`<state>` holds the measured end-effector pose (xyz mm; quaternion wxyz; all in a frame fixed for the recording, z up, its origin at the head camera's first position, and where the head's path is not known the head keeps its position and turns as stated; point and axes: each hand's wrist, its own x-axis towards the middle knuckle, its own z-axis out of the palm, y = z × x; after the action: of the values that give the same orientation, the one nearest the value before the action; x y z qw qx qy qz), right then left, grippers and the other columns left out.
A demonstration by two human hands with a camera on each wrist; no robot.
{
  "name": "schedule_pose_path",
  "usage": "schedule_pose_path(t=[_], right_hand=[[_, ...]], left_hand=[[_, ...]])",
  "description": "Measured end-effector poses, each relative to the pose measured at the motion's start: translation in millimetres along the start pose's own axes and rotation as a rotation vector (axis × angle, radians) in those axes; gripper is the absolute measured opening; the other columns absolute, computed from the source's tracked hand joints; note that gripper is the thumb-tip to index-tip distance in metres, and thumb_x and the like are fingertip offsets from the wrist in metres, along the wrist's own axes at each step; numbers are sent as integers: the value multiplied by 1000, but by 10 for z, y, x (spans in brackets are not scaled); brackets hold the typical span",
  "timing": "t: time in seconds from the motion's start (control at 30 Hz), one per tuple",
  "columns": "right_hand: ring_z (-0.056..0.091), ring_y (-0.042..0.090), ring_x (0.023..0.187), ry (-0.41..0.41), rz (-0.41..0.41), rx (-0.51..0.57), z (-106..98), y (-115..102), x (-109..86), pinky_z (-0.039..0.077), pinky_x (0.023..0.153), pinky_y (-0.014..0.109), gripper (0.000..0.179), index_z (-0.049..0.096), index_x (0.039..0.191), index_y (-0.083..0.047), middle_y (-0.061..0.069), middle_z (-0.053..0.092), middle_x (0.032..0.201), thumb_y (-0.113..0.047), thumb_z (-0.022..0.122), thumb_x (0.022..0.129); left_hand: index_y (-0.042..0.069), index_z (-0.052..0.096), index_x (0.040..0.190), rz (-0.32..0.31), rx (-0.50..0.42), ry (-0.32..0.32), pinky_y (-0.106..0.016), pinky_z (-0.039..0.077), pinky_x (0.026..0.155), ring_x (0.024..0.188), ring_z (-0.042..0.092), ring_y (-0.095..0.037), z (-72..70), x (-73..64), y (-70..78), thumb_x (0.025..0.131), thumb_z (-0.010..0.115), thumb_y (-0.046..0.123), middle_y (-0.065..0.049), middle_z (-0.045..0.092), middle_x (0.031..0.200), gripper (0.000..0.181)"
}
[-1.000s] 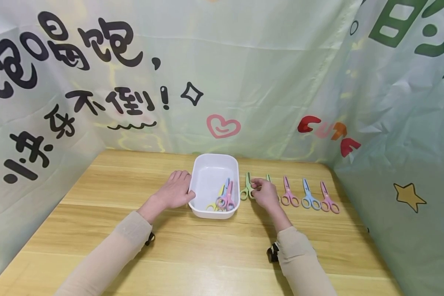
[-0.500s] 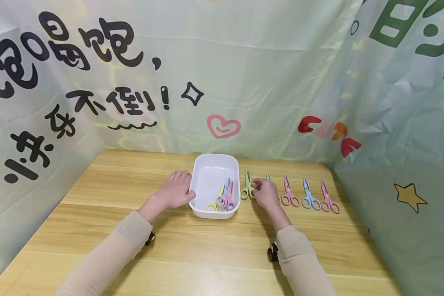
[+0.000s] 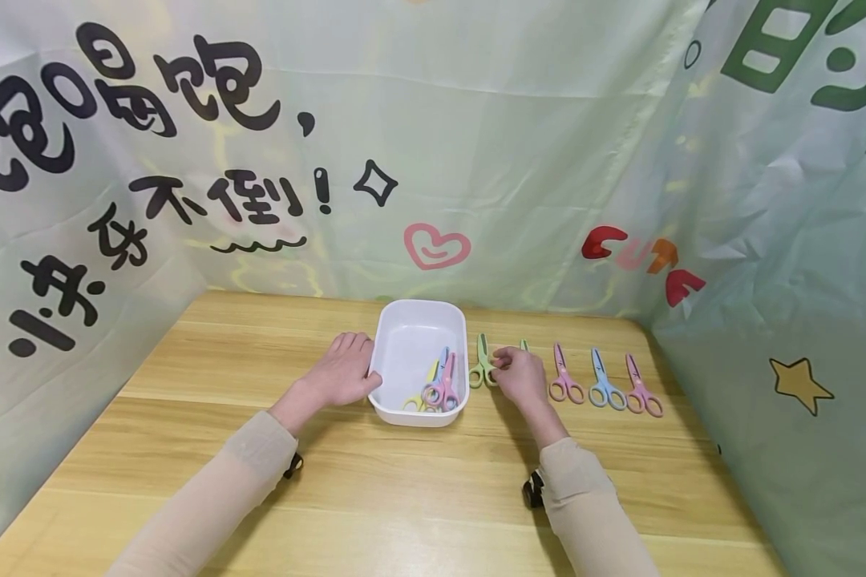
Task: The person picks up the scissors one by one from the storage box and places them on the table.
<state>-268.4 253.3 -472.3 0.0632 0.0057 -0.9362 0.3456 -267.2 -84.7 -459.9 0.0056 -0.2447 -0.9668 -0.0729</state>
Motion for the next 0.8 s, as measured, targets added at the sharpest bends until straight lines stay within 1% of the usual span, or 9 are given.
schedule_pose_path(t=[0.1,0.17,0.23,0.33,0.43,0.57,0.8], right_hand=[[74,24,80,-3,12,17,-9,19,-1,54,64,27,30,73,117,3,14,76,101,-5,76,88],[73,20,74,-2,15,17,-13,29,-1,53,63,27,29,74,115,2,14,77,101,-6,77,87],[72,19,71,-1,18,12,-17,35,1,53,65,29,28,75,113,1,14,77,100,-7,78,87],[72,20,76,7,25,-22,-18,40,5,51,73,33,27,76,111,-2,11,78,99,-10,79,86],[72,24,83,10,29,-53,-18,51,11,49,77,37,26,77,109,-3,9,78,97,-13,80,85],[72,27,87,5,29,-74,-17,74,17,48,76,37,25,78,107,-4,7,78,95,-13,80,83],[71,27,89,-2,37,-92,-17,85,29,48,74,36,24,79,105,-7,5,78,93,-14,79,82]], left_hand=[[-6,51,136,0,-9,1,-48,24,121,131,41,-35,4,2,-1,95,45,42,-19,51,135,64],[-6,51,136,0,-12,-1,-48,24,121,132,40,-35,5,4,-3,95,45,42,-20,50,136,64],[-7,50,137,0,-15,-3,-48,24,122,133,40,-35,5,5,-3,95,45,42,-20,50,137,64],[-7,50,138,0,-12,-5,-48,23,122,133,40,-35,0,2,-1,95,44,42,-20,50,138,65],[-7,50,137,1,-11,-3,-48,24,121,133,40,-35,-2,-1,2,95,45,42,-20,50,137,65],[-7,50,138,1,-14,-3,-48,23,122,133,40,-35,2,0,3,96,46,42,-21,50,137,65],[-7,50,139,-1,-21,1,-49,23,122,133,40,-36,10,6,-1,96,47,41,-21,50,137,64]])
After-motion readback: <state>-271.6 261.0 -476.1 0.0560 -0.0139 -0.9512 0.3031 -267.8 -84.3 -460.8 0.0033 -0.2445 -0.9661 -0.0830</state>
